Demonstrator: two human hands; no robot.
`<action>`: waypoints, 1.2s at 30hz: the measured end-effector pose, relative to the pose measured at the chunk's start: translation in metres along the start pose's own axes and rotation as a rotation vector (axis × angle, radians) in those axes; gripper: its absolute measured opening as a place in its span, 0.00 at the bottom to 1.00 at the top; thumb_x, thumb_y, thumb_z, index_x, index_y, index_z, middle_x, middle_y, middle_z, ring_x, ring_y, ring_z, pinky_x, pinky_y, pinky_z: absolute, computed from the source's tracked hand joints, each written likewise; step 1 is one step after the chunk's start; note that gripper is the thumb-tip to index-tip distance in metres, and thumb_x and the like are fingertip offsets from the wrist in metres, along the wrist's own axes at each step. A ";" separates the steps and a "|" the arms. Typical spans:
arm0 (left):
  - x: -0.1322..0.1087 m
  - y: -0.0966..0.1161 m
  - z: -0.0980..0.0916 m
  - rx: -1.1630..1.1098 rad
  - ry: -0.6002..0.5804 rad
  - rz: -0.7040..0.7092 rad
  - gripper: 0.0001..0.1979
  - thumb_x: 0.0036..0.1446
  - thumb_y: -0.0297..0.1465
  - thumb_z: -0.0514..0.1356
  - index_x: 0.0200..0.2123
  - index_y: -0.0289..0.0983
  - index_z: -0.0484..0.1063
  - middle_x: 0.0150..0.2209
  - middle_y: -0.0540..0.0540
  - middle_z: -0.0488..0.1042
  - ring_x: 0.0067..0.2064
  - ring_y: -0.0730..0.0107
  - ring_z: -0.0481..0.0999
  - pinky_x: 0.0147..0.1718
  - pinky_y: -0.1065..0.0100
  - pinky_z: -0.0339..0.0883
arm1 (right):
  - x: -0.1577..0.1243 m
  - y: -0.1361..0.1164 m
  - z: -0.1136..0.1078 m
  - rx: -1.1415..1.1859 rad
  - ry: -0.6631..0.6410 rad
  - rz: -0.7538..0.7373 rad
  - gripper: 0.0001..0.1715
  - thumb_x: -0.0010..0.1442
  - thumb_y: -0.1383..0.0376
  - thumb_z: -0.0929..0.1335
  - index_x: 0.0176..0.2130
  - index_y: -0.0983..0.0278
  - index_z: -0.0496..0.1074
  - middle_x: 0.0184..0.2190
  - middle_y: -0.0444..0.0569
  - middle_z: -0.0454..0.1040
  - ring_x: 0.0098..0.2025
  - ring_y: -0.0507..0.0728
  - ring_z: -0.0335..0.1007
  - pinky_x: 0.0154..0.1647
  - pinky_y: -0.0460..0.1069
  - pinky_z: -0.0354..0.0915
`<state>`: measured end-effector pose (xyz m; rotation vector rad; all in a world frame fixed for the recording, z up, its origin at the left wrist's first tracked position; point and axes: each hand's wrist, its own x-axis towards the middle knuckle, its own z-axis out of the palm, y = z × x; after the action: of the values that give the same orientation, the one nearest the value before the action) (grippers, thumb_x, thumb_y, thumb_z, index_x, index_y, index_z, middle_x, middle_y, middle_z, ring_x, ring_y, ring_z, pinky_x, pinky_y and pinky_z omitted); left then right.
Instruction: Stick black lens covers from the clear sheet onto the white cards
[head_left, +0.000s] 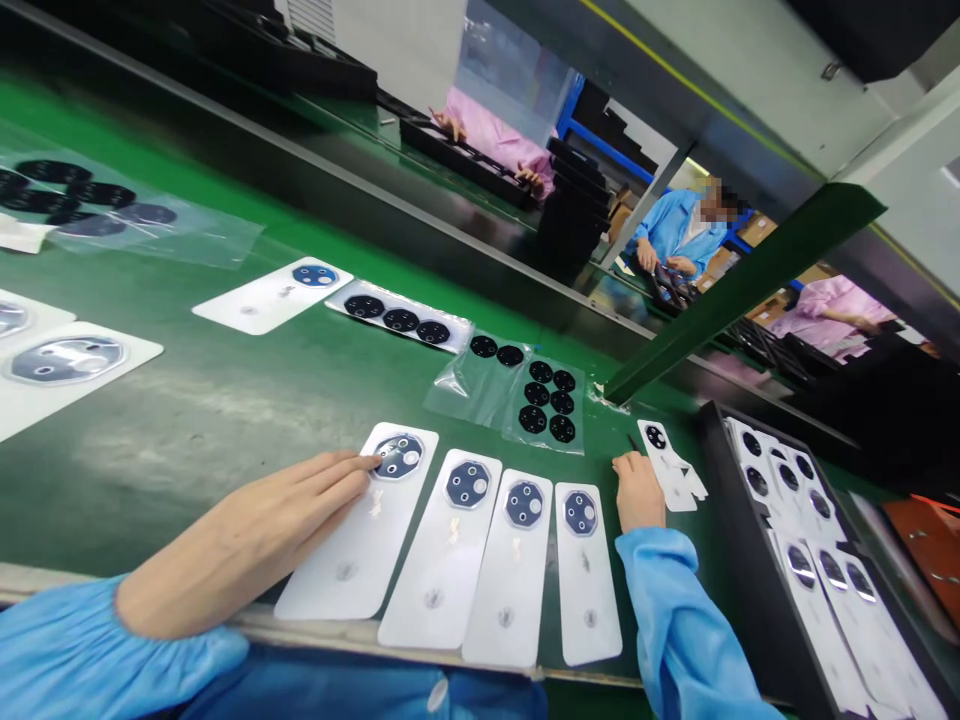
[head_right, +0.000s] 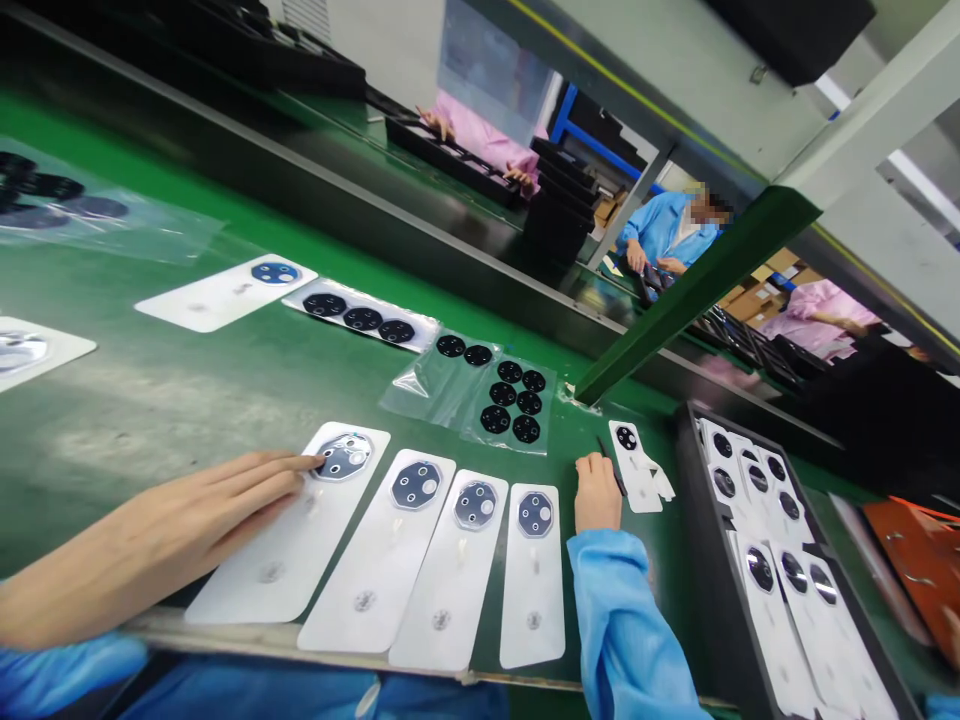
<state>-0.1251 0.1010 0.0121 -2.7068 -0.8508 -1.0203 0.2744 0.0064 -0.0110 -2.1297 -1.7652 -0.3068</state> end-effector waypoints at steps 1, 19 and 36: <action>-0.002 0.000 0.000 0.043 -0.023 0.043 0.26 0.67 0.31 0.37 0.34 0.35 0.75 0.41 0.48 0.78 0.42 0.74 0.74 0.41 0.72 0.69 | -0.003 -0.004 0.000 -0.005 -0.007 -0.002 0.17 0.62 0.73 0.55 0.38 0.63 0.70 0.33 0.53 0.69 0.37 0.60 0.63 0.40 0.56 0.63; 0.048 0.178 0.058 -0.305 -0.249 0.236 0.18 0.56 0.36 0.60 0.46 0.30 0.68 0.51 0.40 0.72 0.53 0.64 0.70 0.55 0.66 0.61 | 0.013 -0.032 -0.033 0.399 -0.435 -0.173 0.04 0.57 0.68 0.65 0.33 0.62 0.70 0.33 0.44 0.64 0.35 0.52 0.66 0.35 0.47 0.64; 0.050 0.184 0.073 -0.229 -0.350 0.261 0.21 0.54 0.38 0.61 0.45 0.27 0.68 0.50 0.35 0.71 0.53 0.59 0.70 0.52 0.64 0.61 | 0.012 -0.029 -0.021 0.479 -0.410 -0.382 0.08 0.61 0.73 0.57 0.31 0.62 0.57 0.36 0.50 0.59 0.39 0.56 0.58 0.42 0.54 0.62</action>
<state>0.0481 -0.0074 0.0029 -3.1416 -0.4208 -0.6351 0.2501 0.0136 0.0163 -1.5842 -2.1943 0.4551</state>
